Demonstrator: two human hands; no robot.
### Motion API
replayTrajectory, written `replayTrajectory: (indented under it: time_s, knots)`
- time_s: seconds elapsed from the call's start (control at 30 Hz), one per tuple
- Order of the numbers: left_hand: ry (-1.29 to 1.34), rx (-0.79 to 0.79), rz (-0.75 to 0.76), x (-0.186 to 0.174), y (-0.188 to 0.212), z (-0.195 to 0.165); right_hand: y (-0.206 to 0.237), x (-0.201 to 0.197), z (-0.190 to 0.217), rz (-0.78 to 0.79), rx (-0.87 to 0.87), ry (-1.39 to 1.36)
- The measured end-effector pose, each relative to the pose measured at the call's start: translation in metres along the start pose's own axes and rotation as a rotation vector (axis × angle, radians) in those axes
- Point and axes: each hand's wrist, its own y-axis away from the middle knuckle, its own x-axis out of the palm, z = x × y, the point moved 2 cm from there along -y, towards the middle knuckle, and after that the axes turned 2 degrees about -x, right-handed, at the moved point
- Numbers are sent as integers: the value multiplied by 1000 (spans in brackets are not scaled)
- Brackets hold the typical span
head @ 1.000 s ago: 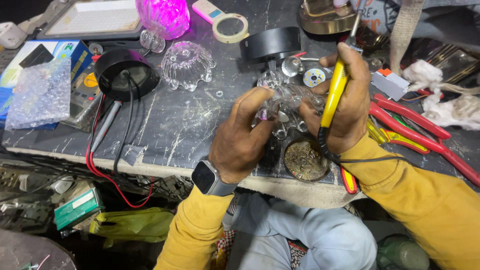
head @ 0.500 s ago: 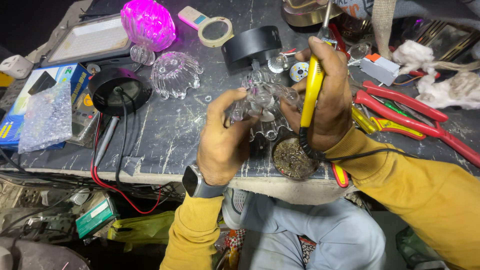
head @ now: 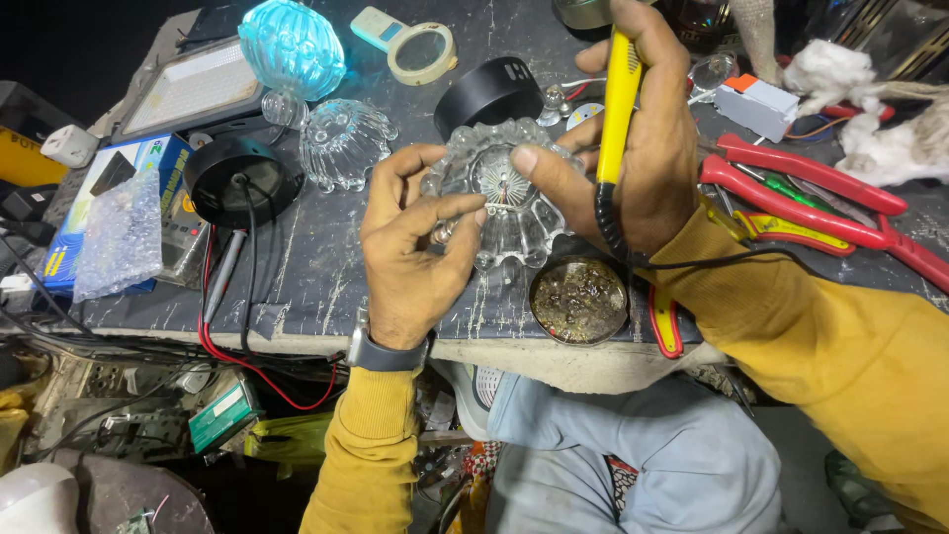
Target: The person solders wires onto a small round LED board and fits it into a fluted glass lamp base, then attaches the black lamp housing and works on the assembly with a screwdriver at a cluttered workbench.
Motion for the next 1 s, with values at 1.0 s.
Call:
replayTrajectory:
  time_s: [1.0]
  knots:
    - [-30, 70, -17, -42, 10, -22, 5, 31, 15, 95, -103, -107]
